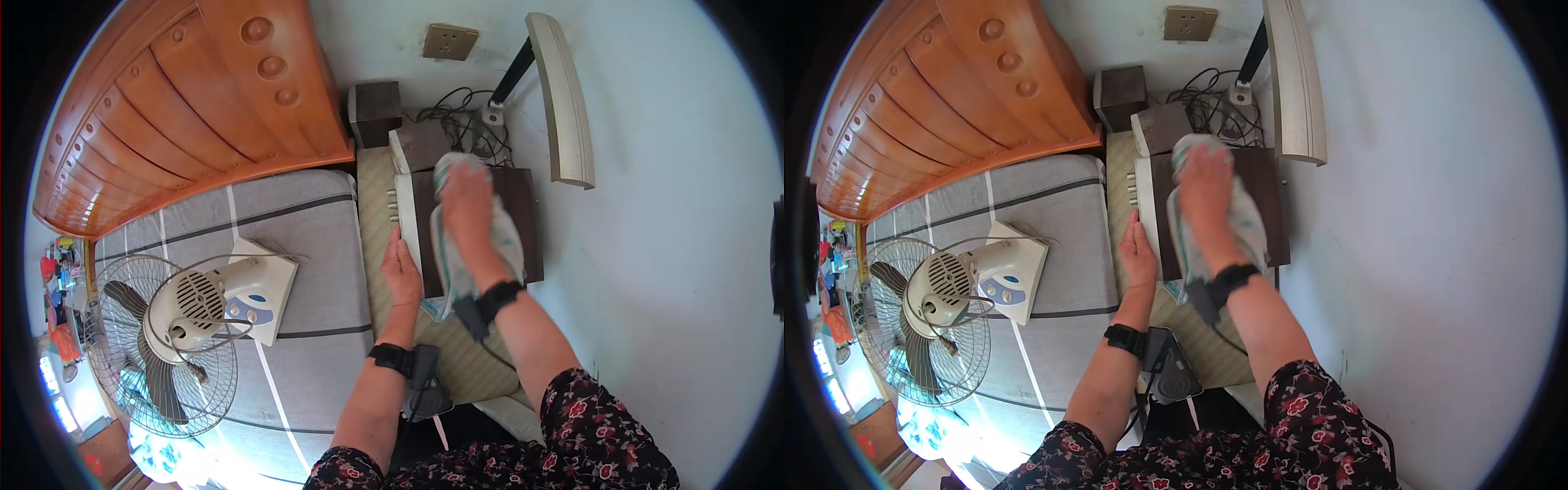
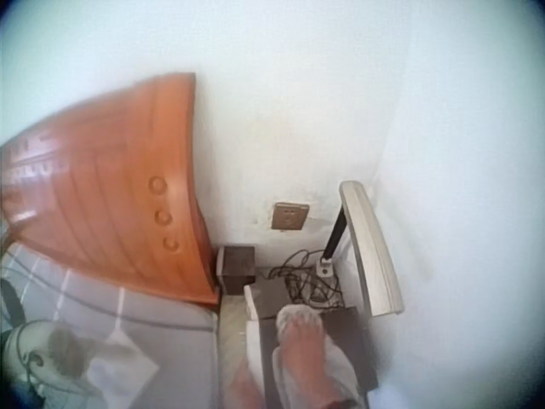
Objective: Cleaning an electronic device and moving a fan in a bedroom.
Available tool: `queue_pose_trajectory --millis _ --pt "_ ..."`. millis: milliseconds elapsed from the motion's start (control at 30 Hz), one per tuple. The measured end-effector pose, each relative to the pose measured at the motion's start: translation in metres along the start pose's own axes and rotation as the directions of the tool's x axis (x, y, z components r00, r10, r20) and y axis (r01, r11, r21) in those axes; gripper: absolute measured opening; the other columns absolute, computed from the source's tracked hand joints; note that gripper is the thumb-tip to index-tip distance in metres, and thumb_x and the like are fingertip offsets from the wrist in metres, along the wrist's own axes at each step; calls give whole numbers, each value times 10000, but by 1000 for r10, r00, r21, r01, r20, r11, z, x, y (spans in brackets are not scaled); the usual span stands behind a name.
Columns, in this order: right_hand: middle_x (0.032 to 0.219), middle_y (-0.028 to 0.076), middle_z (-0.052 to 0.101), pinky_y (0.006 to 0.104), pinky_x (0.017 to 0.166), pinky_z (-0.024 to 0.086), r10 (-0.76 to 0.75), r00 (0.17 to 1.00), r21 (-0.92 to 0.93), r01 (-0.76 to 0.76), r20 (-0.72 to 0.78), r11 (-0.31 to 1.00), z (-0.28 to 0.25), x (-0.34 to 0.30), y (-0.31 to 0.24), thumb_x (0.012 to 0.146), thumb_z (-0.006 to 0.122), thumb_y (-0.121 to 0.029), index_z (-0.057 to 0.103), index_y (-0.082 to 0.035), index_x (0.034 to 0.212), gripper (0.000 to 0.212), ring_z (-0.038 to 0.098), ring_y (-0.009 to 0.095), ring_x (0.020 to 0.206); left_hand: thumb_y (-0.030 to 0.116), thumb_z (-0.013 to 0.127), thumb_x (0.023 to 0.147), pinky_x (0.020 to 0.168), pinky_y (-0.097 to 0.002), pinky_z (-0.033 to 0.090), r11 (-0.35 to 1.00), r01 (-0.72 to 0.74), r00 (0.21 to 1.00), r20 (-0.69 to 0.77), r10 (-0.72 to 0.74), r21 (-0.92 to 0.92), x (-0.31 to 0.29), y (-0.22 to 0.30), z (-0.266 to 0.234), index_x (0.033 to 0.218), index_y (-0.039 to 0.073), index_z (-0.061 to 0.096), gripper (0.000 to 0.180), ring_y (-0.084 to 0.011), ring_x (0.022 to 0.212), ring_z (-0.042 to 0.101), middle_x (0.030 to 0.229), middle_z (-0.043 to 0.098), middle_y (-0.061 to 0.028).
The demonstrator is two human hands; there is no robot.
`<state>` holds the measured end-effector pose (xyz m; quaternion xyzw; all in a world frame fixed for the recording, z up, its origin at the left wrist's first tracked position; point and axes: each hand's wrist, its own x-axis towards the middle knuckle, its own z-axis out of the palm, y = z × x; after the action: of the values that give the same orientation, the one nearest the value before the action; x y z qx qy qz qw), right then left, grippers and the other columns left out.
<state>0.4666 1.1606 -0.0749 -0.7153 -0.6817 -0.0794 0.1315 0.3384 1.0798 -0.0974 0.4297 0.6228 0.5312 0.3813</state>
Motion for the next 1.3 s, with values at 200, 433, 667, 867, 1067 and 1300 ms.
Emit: queue_pose_trajectory --millis 200,433,667,867,1067,1300 --pt "1327 88 470 477 1040 299 -330 939 415 264 93 871 -47 -66 -26 837 501 -170 524 -103 1226 395 388 319 1262 136 425 941 851 -320 459 994 103 989 108 -106 28 -2 23 -4 1173 -52 550 323 -283 957 613 1060 629 -193" --pt "1293 89 493 462 1035 314 -144 988 287 124 49 950 -26 -7 11 840 500 -133 536 -110 1192 355 405 301 1246 170 426 941 908 -435 408 889 -131 991 75 109 438 -5 -5 -4 1194 -2 537 326 -340 1016 575 1108 597 -209" --pt "1285 192 476 441 953 397 303 946 312 -323 110 893 -16 24 120 914 443 -186 476 -33 1233 355 441 426 1161 217 421 947 946 -571 334 820 -66 998 41 52 569 -8 1 7 1199 42 547 331 -319 1049 562 1173 585 -142" --pt "1258 236 471 472 983 356 367 929 180 -353 -55 918 -42 -80 106 884 505 -161 462 34 1225 395 440 443 1136 193 446 935 904 -505 391 868 -54 998 -1 62 493 -5 -2 2 1162 9 568 317 -342 990 582 1102 609 -183" --pt "1283 198 468 522 1015 309 93 996 96 -92 -12 991 -69 -149 39 849 528 -151 484 0 1224 407 411 425 1195 160 469 923 834 -398 463 910 -117 991 -14 134 397 -1 -7 -1 1116 -48 590 308 -356 928 609 1025 625 -235" --pt "1281 182 490 479 1008 343 -224 974 170 213 46 962 -40 -78 43 824 498 -92 500 -17 1221 403 467 391 1163 154 465 913 811 -424 466 915 -100 994 -2 109 390 -2 1 -7 1105 -30 601 299 -369 903 604 1011 630 -219"
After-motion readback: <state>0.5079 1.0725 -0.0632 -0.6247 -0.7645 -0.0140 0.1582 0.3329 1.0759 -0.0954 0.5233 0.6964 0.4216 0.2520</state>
